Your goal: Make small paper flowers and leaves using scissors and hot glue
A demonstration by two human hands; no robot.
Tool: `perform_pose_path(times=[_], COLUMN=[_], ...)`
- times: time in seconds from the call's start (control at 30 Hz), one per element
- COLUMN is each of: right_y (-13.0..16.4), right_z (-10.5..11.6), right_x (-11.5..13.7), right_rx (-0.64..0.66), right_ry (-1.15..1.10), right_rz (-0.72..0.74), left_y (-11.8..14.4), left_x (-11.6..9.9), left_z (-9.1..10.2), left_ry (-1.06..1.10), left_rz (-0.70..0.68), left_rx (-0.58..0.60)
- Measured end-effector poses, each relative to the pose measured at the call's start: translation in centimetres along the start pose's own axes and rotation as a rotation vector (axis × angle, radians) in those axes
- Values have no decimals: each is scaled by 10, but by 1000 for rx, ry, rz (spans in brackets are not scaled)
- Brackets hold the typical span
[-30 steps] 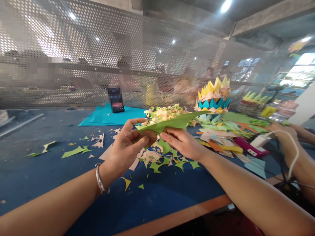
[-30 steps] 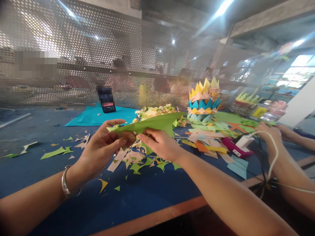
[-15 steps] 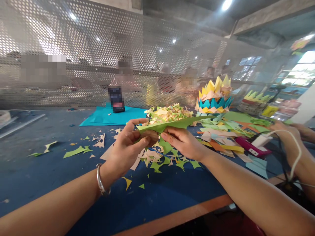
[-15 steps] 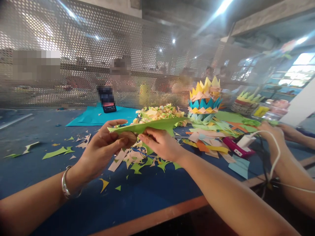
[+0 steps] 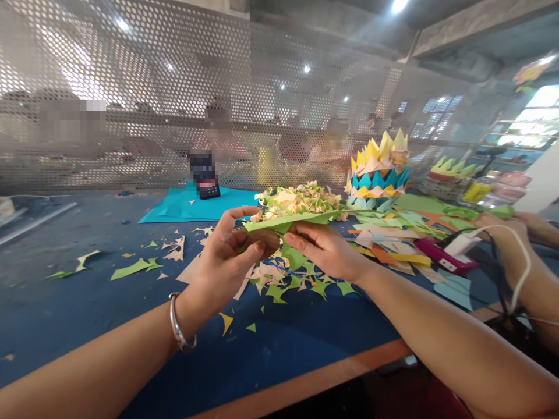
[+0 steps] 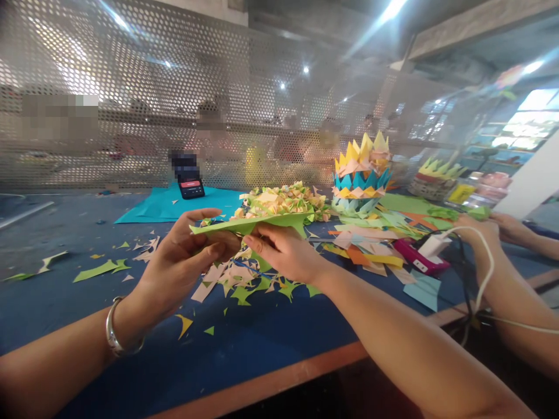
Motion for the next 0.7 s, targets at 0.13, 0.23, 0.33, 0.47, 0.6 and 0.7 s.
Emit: perform_pose_path(times=[0.13,0.23,0.33,0.47,0.6,0.7], right_y=[0,-1,-1,-1,-1,-2], right_z=[1,1,2,0,-6,-11], right_x=[0,0,1,-4,-12,-16], right_rx=[-8,-8,-8,21,72,73], right_ry=[20,32,27,-52,-183,-207], right_rz=[4,13,32,-37,-137,-168], left_y=[0,0,0,-2,-3,-2], left_x=[0,1,0,-1,3,10], left_z=[1,1,2,8,11,13], left_ry=[-11,8,18,0,13,7], left_rz=[-6,-20,-37,-47,-10,32], left_rx=[2,15,22,-32,-85,-105])
Point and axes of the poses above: each hand's wrist, its own y-axis away from the middle knuckle, its own z-axis out of the back of the hand, x = y × z, the point moved 8 cm from there along -y, towards the middle knuckle, and after that the axes turned 13 degrees about -z, right-handed, at the moved point
